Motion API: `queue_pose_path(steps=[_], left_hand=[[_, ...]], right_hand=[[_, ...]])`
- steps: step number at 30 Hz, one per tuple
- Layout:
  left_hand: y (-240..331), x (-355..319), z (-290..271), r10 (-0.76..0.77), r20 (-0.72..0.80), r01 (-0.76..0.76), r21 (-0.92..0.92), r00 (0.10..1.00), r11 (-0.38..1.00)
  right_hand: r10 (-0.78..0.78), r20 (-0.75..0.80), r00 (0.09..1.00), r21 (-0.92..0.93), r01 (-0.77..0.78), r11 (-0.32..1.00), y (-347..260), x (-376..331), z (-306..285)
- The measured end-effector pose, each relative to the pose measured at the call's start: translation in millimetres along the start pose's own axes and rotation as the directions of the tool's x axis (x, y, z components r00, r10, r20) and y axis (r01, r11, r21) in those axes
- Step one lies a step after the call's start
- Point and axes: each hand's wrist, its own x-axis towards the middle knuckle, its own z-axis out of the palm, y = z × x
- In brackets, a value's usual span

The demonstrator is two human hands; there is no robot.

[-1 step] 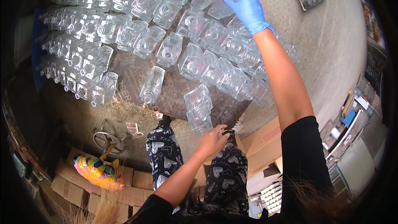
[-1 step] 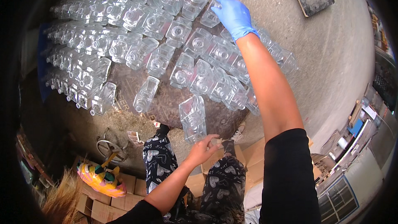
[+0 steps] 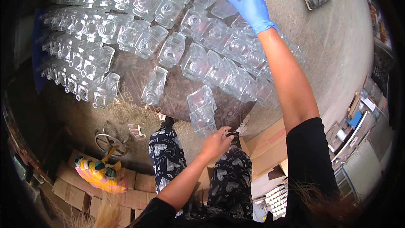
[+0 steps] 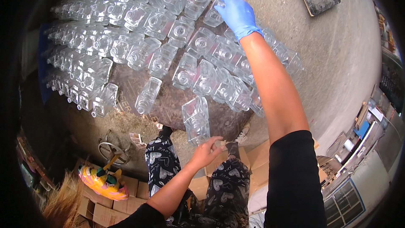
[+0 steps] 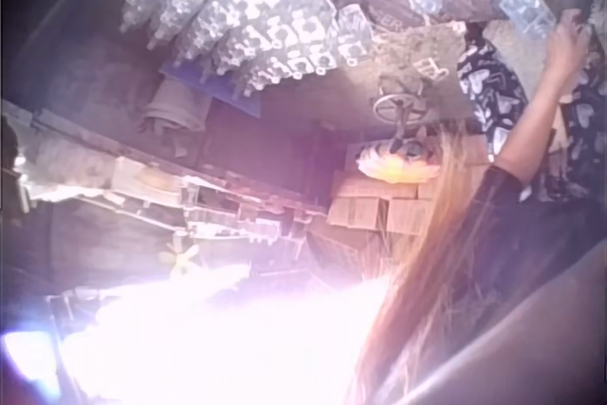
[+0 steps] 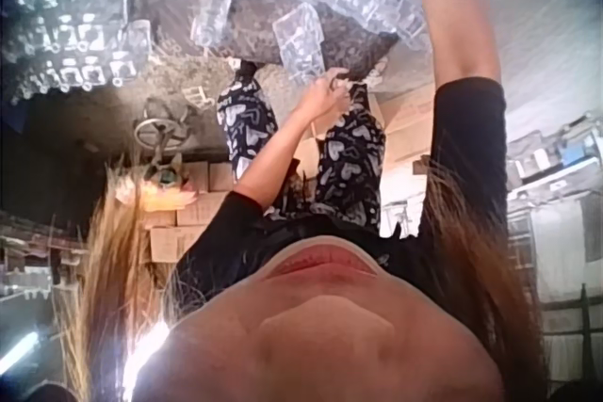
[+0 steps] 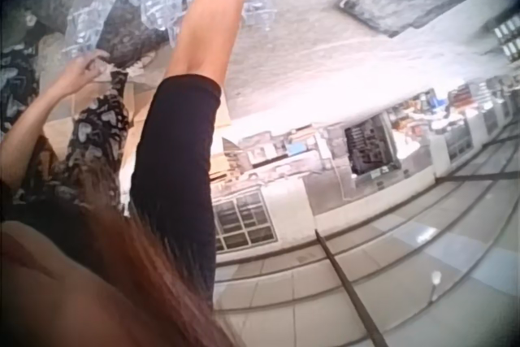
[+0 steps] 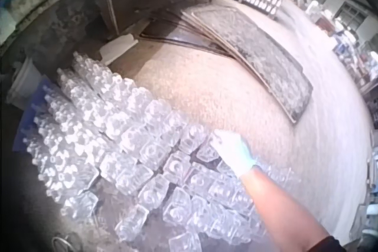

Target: The person arranges numerous small, clear plastic containers on the floor in neat rows. They repeatedly pick up containers from a nearby table and place them onto the floor, organizing them into a large grid.

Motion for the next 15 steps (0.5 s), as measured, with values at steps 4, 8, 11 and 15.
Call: queue_pose_path(steps=[4,8,11,15], left_hand=[[-0.4,1.9,5.0,-0.002,-0.004,0.001,-0.024,1.0,1.0],[-3.4,1.8,6.8,-0.003,-0.034,0.002,-0.013,0.999,1.0],[-5.1,2.8,10.6,0.017,-0.035,-0.016,0.027,0.999,1.0],[-5.9,4.3,14.9,0.017,-0.03,-0.016,0.046,0.999,0.999]], right_hand=[[-0.014,-0.012,1.0,0.04,0.015,0.999,-0.3,-1.3,-12.3],[0.045,-0.029,0.999,-0.104,-0.048,0.993,1.8,-38.2,-44.7],[0.133,0.056,0.99,-0.196,-0.12,0.973,24.3,-60.1,-46.8],[0.218,0.117,0.969,-0.227,-0.188,0.956,37.2,-56.7,-53.3]])
